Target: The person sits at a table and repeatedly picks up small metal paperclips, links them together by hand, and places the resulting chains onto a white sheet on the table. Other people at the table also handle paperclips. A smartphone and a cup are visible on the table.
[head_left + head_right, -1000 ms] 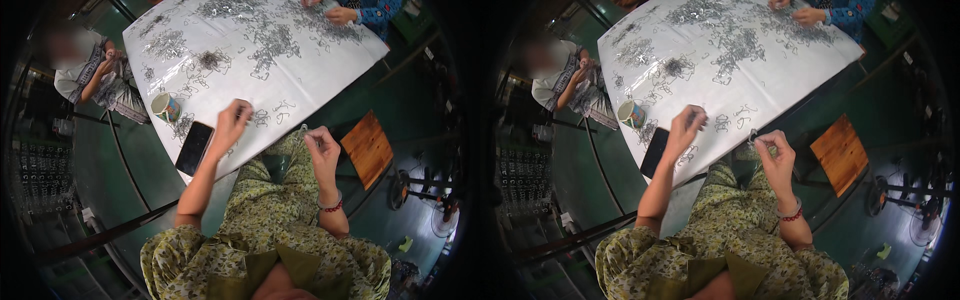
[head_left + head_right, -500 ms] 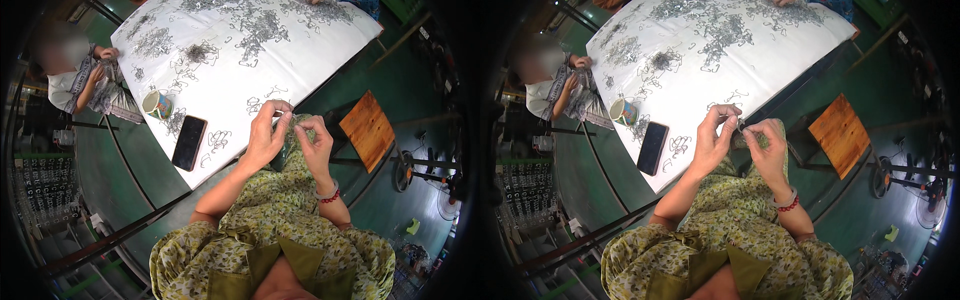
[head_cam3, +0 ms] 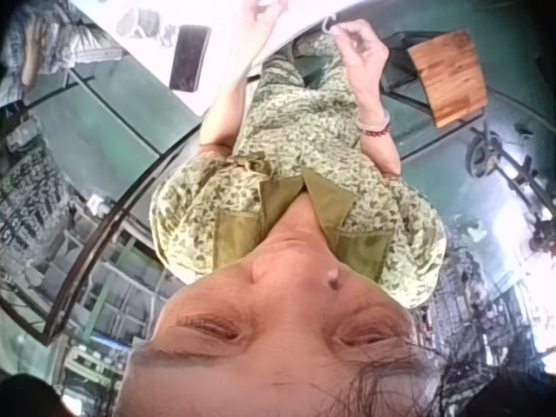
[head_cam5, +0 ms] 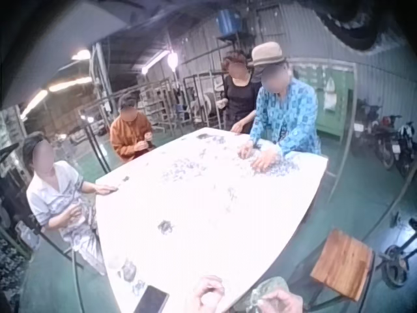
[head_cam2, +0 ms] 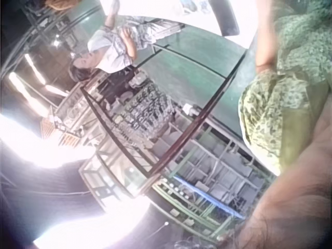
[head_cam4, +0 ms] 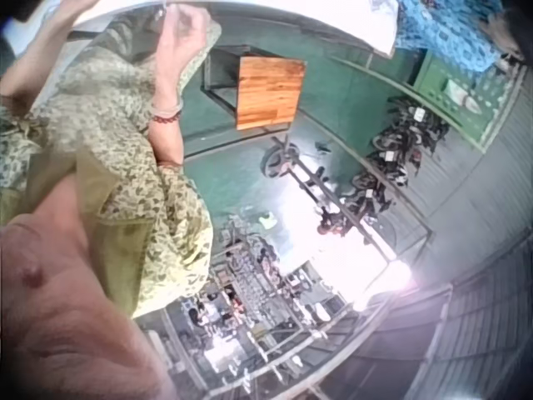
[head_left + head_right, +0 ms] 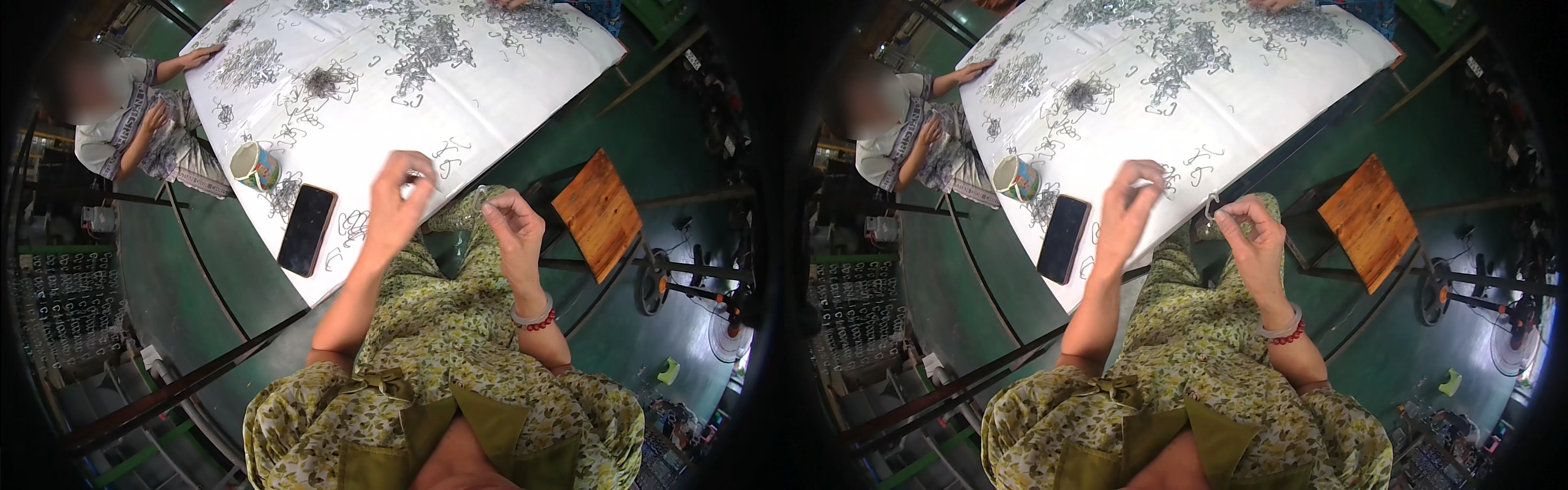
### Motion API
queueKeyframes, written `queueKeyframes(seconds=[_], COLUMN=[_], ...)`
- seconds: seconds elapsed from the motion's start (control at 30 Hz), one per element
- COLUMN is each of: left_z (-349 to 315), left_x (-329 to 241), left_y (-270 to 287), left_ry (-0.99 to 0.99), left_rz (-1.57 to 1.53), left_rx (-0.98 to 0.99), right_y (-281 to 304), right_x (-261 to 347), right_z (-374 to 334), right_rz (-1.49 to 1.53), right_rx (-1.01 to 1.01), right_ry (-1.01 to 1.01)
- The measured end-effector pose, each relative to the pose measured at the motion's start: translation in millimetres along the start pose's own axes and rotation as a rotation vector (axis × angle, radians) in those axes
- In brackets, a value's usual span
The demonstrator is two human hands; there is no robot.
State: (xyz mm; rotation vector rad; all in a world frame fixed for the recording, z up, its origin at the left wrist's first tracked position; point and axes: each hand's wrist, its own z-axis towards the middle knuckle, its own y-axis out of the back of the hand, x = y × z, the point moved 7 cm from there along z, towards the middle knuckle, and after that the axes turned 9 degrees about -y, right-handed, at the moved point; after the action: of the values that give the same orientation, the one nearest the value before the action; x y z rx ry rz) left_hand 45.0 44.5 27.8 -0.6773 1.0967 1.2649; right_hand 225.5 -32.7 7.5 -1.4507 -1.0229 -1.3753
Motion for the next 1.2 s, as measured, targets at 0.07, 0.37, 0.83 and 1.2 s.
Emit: queueKeyframes(seconds=[0.07, 0.37, 0.83, 1.2], left_z=[13, -3, -19, -29], left_x=[11, 14, 2, 14], left_y=[30, -4, -63, -63], left_ry=[-0.038, -0.062, -0.250, -0.157], left_rz=[0.344, 0.129, -0.085, -0.020], left_rx=[-0.035, 0.170, 0.034, 0.126], right_y=[0, 3, 12, 36], right_x=[0, 3, -9, -55], right_z=[0, 0, 18, 148], right_rz=[0.053, 0.287, 0.396, -1.322], right_rx=[0.009, -0.039, -0.070, -0.235], right_ry=[-0.032, -0.106, -0.126, 0.554])
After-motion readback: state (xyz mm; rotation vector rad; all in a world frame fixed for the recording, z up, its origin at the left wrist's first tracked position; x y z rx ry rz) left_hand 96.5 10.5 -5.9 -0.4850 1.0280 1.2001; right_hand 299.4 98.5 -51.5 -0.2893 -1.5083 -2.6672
